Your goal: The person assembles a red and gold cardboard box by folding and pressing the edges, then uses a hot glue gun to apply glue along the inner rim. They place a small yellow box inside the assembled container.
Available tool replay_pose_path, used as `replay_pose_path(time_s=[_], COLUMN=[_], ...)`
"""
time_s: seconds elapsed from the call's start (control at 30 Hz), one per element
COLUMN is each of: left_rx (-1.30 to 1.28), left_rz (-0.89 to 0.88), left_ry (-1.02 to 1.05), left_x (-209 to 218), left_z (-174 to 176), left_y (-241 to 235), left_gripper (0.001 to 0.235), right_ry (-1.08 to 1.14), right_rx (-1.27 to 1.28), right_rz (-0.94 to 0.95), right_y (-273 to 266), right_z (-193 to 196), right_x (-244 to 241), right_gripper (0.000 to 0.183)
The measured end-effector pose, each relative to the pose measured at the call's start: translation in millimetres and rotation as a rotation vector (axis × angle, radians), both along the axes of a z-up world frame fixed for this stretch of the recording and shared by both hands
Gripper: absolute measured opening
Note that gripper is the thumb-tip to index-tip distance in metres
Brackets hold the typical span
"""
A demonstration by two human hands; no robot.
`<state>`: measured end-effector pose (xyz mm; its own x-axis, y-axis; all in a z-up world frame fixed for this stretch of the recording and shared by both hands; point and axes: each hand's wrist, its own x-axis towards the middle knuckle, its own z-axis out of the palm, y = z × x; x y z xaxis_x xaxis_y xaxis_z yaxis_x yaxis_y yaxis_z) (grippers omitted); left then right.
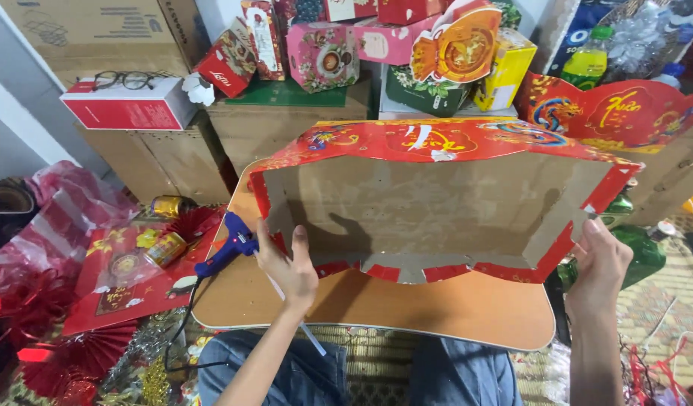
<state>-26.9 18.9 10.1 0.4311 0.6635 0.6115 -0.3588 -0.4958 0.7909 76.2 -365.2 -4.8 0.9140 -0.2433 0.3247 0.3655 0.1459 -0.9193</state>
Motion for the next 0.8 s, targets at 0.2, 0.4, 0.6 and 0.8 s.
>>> replay_pose_path(time_s=[0.2,0.4,0.6,0.8], left_rx=[0.004,0.013,0.020,-0.080], left_rz=[0.036,0.105,0.124,0.072], left_ry=[-0.087,-0.086,-0.073,0.056], left_x=[-10.4,-34.6,-28.8,1.6], left_z=[6.1,6.4,1.2,-13.0], left_y=[10.7,46.4,44.0,3.9], left_gripper=[0.029,0.034,0.036,0.048], right_ry=[-0.003,0.031,0.026,0.036], right_rx=[-0.043,0.017,-0.074,-0.168], right_rz=[0.071,0.190,0.099,-0.040], right_y=[33.6,80.6,71.8,21.5], right_z=[17.9,18.5,11.6,17.1], right_x=[-9.0,-5.7,2.2,-7.1], right_gripper=[0.022,0.030,0.040,0.038])
